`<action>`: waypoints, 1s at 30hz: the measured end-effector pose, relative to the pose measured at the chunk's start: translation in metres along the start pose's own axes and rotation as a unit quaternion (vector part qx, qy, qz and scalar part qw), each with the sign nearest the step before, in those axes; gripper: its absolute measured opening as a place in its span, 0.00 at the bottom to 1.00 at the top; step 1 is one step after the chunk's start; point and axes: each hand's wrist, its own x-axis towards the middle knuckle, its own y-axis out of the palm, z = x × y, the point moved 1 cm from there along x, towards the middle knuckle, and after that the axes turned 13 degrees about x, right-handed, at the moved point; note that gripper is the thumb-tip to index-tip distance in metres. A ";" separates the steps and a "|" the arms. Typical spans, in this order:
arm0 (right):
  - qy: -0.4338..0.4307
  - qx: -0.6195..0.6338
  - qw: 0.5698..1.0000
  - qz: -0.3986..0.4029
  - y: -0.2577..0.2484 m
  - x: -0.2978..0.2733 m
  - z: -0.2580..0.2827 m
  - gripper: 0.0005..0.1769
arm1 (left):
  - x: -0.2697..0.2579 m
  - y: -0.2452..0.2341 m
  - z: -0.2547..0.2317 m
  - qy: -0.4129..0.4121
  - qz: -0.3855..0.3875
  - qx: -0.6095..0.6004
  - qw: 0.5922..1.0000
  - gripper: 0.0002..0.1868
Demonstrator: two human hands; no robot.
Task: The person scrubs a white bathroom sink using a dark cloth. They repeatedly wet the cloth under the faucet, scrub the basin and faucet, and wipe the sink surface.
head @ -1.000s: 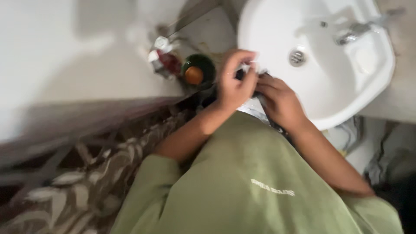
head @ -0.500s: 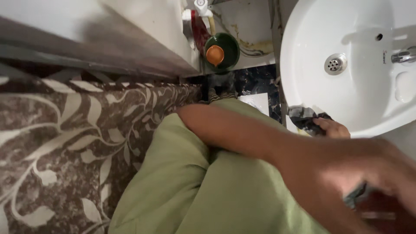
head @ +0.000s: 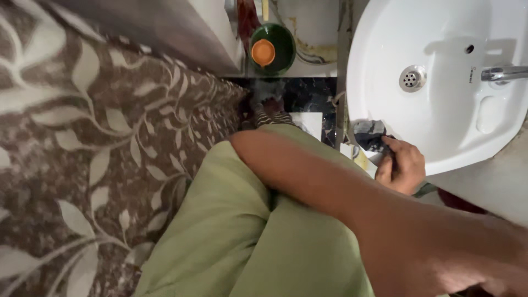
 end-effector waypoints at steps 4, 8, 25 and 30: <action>-0.023 -0.004 1.000 0.013 -0.005 0.000 -0.003 0.17 | 0.004 0.015 0.009 0.019 -0.011 0.020 1.000 0.23; -0.026 0.000 0.999 0.022 -0.008 -0.002 -0.012 0.16 | 0.001 0.027 0.007 0.019 -0.020 0.040 0.999 0.22; -0.032 -0.007 0.999 -0.008 0.000 -0.011 -0.020 0.14 | -0.006 0.008 -0.033 -0.015 -0.012 0.037 0.999 0.20; -0.017 -0.027 0.999 -0.023 0.008 -0.008 -0.014 0.17 | -0.005 -0.017 -0.042 -0.068 0.031 -0.018 0.997 0.23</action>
